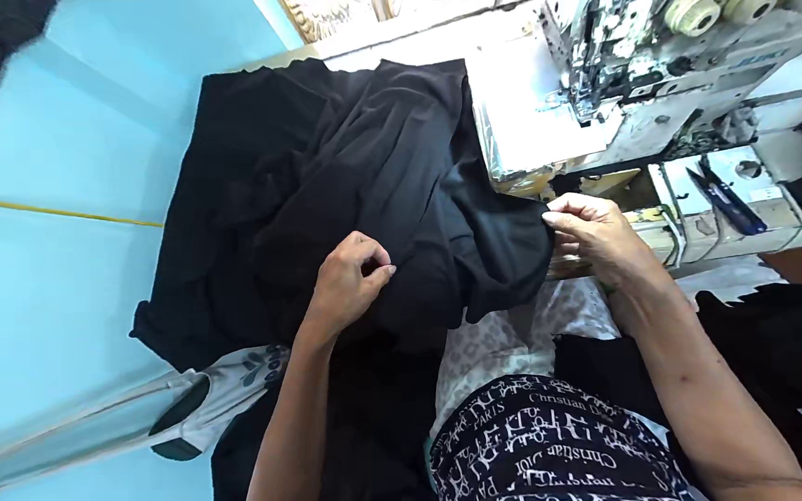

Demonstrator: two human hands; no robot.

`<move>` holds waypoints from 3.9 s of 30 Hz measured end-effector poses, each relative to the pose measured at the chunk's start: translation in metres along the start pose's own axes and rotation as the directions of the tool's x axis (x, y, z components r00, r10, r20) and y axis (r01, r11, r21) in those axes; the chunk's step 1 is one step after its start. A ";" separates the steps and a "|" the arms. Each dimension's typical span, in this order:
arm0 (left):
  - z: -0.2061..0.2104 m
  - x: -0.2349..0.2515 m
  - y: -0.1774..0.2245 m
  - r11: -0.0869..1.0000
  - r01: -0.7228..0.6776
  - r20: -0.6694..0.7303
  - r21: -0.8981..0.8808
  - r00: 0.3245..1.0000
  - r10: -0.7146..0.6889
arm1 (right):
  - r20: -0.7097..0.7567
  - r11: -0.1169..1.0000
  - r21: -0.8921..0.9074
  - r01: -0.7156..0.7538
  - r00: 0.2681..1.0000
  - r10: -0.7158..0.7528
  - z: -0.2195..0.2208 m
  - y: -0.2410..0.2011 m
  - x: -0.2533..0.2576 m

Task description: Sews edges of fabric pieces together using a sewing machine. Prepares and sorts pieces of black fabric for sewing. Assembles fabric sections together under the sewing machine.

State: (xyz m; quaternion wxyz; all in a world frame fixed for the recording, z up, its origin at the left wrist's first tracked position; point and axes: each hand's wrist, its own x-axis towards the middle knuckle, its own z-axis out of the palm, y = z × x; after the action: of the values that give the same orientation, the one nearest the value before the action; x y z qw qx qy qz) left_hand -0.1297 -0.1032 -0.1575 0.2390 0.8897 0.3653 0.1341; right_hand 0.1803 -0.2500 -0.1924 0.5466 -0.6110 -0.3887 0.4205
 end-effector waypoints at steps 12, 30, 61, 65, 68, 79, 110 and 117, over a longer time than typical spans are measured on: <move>0.029 0.018 0.104 0.406 -0.345 -0.198 -0.846 0.911 0.361 | -0.001 0.913 0.369 0.171 0.983 -0.184 0.029 -0.036 -0.022; 0.049 0.067 0.102 0.815 -0.464 -0.293 -0.348 0.879 0.376 | -0.009 0.896 0.441 0.053 0.998 -0.054 0.042 -0.020 -0.030; 0.050 0.054 0.107 0.841 -0.264 -0.254 -0.472 0.954 0.156 | 0.025 0.844 0.537 -0.015 1.000 0.002 0.057 -0.017 -0.022; 0.043 0.056 0.099 0.889 -0.197 -0.106 -0.413 0.980 0.168 | 0.020 0.894 0.445 0.053 0.997 -0.069 0.057 -0.013 -0.021; 0.037 0.057 0.097 0.903 -0.173 -0.055 -0.394 0.985 0.165 | -0.011 0.922 0.337 0.191 0.980 -0.199 0.060 -0.007 -0.019; 0.016 0.067 0.082 0.919 -0.287 -0.607 -0.271 0.792 0.068 | -0.027 0.893 -0.045 0.448 0.893 -0.450 0.062 0.021 -0.023; -0.040 0.147 0.142 0.742 -0.628 -0.881 0.235 0.184 0.435 | -0.441 0.651 0.267 0.710 0.691 -0.573 0.021 -0.073 -0.072; 0.043 0.168 0.147 0.599 -0.645 -0.420 0.476 0.432 0.798 | -0.342 0.865 0.500 0.035 0.926 0.161 0.018 0.013 -0.070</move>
State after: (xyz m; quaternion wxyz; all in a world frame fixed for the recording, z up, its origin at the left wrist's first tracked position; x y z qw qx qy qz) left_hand 0.0913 -0.0890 -0.1064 -0.0813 0.8894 0.0139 0.4497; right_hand 0.1391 -0.3107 -0.1998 0.7347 -0.5305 -0.1355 0.4005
